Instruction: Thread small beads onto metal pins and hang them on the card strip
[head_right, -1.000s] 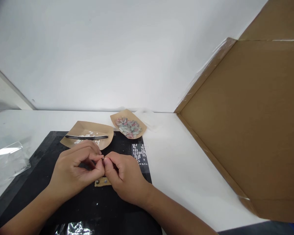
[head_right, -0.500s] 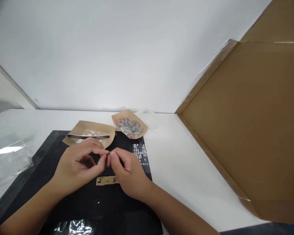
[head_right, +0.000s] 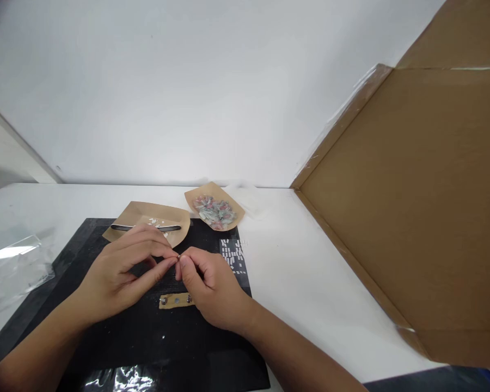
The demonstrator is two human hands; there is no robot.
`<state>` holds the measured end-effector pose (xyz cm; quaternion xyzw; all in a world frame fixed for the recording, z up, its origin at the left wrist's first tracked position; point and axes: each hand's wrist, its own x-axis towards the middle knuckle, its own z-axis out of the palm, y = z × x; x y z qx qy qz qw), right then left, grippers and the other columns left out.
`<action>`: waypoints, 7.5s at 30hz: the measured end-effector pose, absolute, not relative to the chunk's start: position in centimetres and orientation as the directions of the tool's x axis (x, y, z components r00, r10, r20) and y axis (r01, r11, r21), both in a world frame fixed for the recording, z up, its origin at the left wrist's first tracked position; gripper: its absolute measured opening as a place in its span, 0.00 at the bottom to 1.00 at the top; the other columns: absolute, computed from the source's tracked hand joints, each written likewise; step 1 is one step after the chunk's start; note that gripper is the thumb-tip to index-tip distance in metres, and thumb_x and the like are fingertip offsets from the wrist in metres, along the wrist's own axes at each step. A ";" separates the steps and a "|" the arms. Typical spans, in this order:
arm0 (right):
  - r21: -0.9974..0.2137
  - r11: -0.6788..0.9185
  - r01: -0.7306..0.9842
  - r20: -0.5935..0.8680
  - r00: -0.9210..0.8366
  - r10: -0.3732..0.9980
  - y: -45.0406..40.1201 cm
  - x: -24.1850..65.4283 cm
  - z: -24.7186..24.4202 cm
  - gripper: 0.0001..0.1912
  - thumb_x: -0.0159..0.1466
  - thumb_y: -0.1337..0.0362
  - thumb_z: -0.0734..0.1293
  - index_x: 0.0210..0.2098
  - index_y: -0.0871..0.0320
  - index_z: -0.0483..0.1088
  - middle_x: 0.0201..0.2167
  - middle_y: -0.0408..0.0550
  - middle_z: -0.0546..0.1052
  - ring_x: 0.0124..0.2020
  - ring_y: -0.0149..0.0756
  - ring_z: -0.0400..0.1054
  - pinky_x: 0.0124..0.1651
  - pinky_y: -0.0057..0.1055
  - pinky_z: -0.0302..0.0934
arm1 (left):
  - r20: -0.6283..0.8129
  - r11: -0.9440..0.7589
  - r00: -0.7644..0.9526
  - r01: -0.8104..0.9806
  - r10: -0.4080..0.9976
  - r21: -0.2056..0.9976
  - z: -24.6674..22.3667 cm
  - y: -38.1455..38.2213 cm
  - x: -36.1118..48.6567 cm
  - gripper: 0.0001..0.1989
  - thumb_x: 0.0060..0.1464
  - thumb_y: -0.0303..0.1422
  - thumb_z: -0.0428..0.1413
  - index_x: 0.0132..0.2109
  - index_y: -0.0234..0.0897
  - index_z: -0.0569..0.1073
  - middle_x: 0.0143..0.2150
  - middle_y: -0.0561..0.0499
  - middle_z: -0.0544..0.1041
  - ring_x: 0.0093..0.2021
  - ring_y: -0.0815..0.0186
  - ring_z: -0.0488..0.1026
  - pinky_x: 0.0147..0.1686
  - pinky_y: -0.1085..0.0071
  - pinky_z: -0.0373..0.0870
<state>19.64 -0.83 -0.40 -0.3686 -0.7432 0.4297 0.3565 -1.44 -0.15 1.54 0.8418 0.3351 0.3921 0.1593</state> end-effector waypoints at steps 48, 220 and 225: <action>-0.878 0.249 0.410 0.076 -0.394 0.916 0.5 20.1 -1.4 0.05 0.70 0.61 0.70 0.42 0.53 0.79 0.35 0.43 0.82 0.36 0.35 0.77 0.41 0.32 0.68 | 0.480 -0.338 0.229 0.928 0.847 0.155 -2.6 3.8 -5.4 0.12 0.70 0.35 0.53 0.48 0.42 0.81 0.44 0.47 0.83 0.49 0.52 0.73 0.43 0.59 0.74; -0.349 0.895 0.278 0.553 -0.710 0.436 -0.7 20.2 -1.1 0.13 0.76 0.62 0.54 0.36 0.56 0.63 0.29 0.43 0.71 0.29 0.36 0.59 0.36 0.36 0.51 | 0.190 -0.148 0.660 -0.119 0.727 0.982 0.9 -0.3 -2.7 0.05 0.65 0.31 0.61 0.41 0.35 0.79 0.36 0.49 0.75 0.35 0.68 0.75 0.34 0.74 0.74; -0.362 0.887 0.286 0.587 -0.670 0.455 -0.5 20.1 -1.3 0.13 0.76 0.63 0.54 0.34 0.56 0.61 0.27 0.43 0.69 0.28 0.35 0.59 0.35 0.35 0.51 | 0.141 -0.078 0.664 -0.124 0.735 0.989 0.8 -0.4 -2.4 0.05 0.67 0.32 0.59 0.44 0.35 0.79 0.41 0.49 0.73 0.34 0.71 0.76 0.31 0.76 0.80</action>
